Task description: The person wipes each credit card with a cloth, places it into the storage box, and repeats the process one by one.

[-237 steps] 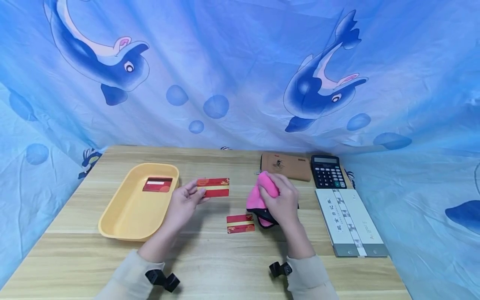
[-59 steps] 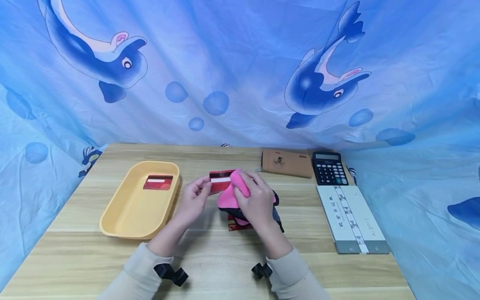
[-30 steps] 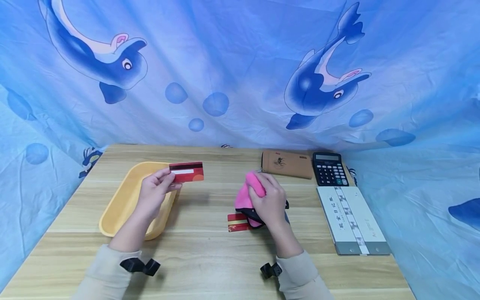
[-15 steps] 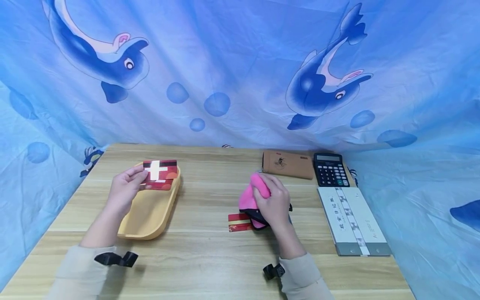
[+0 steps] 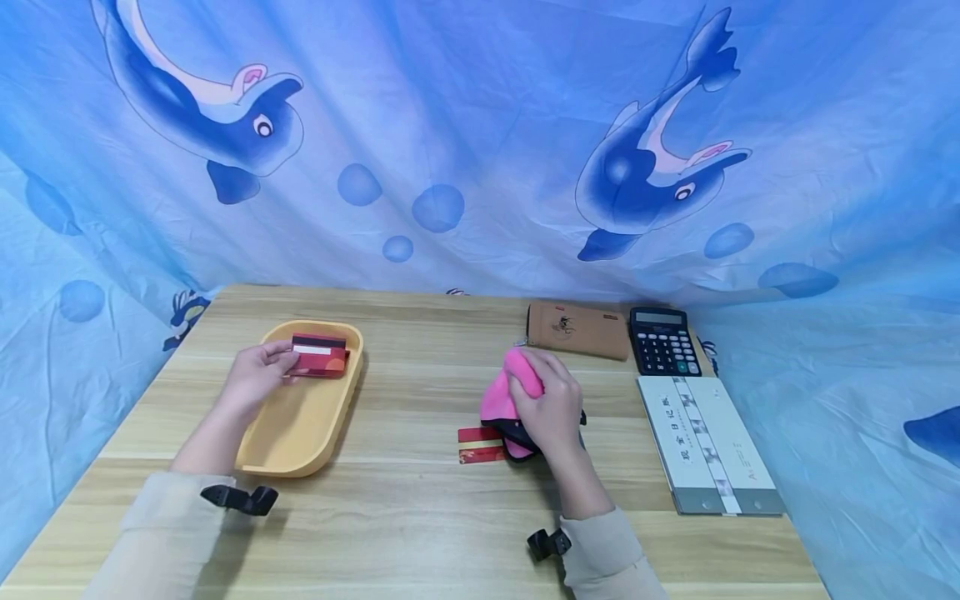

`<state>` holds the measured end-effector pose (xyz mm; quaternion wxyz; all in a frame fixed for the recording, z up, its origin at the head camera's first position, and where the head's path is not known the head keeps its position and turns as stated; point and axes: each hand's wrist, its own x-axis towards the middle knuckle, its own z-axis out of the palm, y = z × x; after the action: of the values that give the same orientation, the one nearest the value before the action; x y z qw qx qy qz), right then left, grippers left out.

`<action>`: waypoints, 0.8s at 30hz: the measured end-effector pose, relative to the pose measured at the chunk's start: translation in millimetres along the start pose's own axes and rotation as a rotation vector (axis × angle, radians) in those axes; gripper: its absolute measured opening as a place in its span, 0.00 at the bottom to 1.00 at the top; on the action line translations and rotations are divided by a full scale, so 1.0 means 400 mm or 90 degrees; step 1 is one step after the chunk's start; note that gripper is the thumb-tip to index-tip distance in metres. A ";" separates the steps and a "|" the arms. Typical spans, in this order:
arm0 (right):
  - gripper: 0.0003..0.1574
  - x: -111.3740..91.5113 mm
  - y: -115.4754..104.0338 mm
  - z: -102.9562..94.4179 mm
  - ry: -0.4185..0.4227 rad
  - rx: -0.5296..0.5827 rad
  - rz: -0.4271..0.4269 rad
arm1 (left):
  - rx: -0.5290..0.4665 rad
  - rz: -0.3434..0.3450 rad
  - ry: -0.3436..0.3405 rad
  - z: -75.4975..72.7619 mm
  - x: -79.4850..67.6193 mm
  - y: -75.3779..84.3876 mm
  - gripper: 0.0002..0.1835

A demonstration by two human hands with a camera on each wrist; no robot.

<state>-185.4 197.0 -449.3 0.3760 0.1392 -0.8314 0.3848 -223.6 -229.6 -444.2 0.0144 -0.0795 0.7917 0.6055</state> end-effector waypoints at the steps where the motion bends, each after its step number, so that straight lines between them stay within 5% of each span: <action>1: 0.22 -0.001 0.002 0.000 0.000 -0.002 0.001 | 0.008 -0.005 -0.003 0.001 0.002 -0.002 0.24; 15: 0.24 -0.006 0.008 -0.003 -0.007 -0.008 0.006 | 0.120 -0.031 0.005 -0.008 0.015 -0.019 0.35; 24: 0.24 -0.008 0.010 -0.003 -0.012 -0.015 0.006 | 0.073 -0.035 -0.031 -0.006 0.019 -0.029 0.40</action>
<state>-184.6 200.5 -453.3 0.3680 0.1343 -0.8400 0.3754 -229.1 -235.6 -455.7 0.0548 -0.0856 0.8222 0.5600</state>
